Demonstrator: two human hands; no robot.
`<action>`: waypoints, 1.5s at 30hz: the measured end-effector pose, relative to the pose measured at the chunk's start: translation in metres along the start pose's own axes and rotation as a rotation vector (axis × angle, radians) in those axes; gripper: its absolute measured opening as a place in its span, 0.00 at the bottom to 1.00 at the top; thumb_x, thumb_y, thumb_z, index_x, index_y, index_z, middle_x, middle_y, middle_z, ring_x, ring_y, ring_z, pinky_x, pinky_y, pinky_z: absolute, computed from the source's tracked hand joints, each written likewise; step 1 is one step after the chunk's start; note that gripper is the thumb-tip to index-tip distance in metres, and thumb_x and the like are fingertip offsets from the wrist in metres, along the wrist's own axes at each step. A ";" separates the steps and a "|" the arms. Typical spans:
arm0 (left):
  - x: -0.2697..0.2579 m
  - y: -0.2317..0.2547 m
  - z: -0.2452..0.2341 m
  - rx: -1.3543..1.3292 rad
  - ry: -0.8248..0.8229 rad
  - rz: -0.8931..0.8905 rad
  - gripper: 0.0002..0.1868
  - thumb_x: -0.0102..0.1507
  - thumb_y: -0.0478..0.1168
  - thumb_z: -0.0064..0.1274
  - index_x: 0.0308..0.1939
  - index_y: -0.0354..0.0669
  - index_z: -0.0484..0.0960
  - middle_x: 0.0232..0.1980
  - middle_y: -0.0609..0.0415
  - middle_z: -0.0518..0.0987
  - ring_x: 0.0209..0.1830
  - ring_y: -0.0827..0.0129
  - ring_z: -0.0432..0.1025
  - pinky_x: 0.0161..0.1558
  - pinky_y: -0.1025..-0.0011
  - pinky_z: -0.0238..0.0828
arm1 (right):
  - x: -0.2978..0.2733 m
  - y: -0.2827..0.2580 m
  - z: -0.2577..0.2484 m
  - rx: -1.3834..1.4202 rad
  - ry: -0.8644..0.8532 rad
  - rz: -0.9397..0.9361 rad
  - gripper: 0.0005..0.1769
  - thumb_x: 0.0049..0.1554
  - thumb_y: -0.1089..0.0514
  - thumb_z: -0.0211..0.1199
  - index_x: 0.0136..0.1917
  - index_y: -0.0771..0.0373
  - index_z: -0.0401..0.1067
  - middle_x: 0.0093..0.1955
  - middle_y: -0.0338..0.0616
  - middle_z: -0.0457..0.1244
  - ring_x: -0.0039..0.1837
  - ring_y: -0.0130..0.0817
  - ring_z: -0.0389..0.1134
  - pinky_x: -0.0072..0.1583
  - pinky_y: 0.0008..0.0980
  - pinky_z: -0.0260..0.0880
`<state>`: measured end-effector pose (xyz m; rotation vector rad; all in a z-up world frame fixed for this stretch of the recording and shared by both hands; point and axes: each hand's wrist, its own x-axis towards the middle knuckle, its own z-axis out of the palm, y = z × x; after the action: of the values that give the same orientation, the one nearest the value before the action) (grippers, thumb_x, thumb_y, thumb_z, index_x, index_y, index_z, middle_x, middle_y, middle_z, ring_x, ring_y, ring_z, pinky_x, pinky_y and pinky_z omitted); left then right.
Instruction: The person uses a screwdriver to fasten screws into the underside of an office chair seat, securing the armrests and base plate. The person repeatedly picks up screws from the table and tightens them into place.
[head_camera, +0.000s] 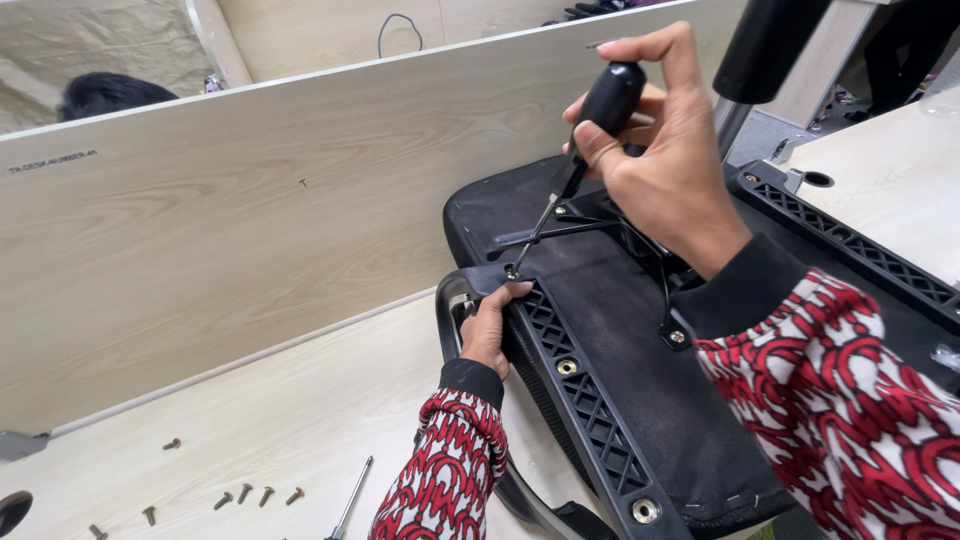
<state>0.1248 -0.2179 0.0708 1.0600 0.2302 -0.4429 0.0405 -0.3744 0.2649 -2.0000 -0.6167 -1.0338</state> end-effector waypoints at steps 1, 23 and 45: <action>0.000 0.000 -0.001 -0.017 -0.011 -0.006 0.25 0.43 0.43 0.70 0.40 0.31 0.82 0.35 0.50 0.79 0.30 0.64 0.74 0.36 0.65 0.75 | 0.003 -0.002 -0.004 0.010 -0.005 -0.008 0.27 0.67 0.71 0.62 0.70 0.54 0.52 0.56 0.48 0.67 0.54 0.37 0.76 0.49 0.29 0.82; -0.010 0.005 0.004 0.019 0.044 -0.001 0.31 0.43 0.45 0.69 0.46 0.32 0.80 0.37 0.50 0.80 0.32 0.64 0.77 0.38 0.68 0.77 | 0.078 0.061 -0.003 0.203 0.334 0.092 0.22 0.77 0.60 0.58 0.79 0.57 0.54 0.55 0.46 0.70 0.45 0.27 0.73 0.44 0.27 0.77; -0.005 -0.006 0.004 0.212 0.205 0.128 0.52 0.43 0.52 0.73 0.63 0.32 0.65 0.55 0.41 0.76 0.55 0.54 0.76 0.60 0.64 0.71 | 0.041 0.039 0.037 0.120 0.099 0.071 0.23 0.73 0.55 0.53 0.78 0.48 0.52 0.53 0.42 0.65 0.51 0.25 0.69 0.54 0.26 0.76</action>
<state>0.1180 -0.2228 0.0700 1.3220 0.3002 -0.2462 0.1075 -0.3643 0.2694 -1.8417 -0.5380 -1.0228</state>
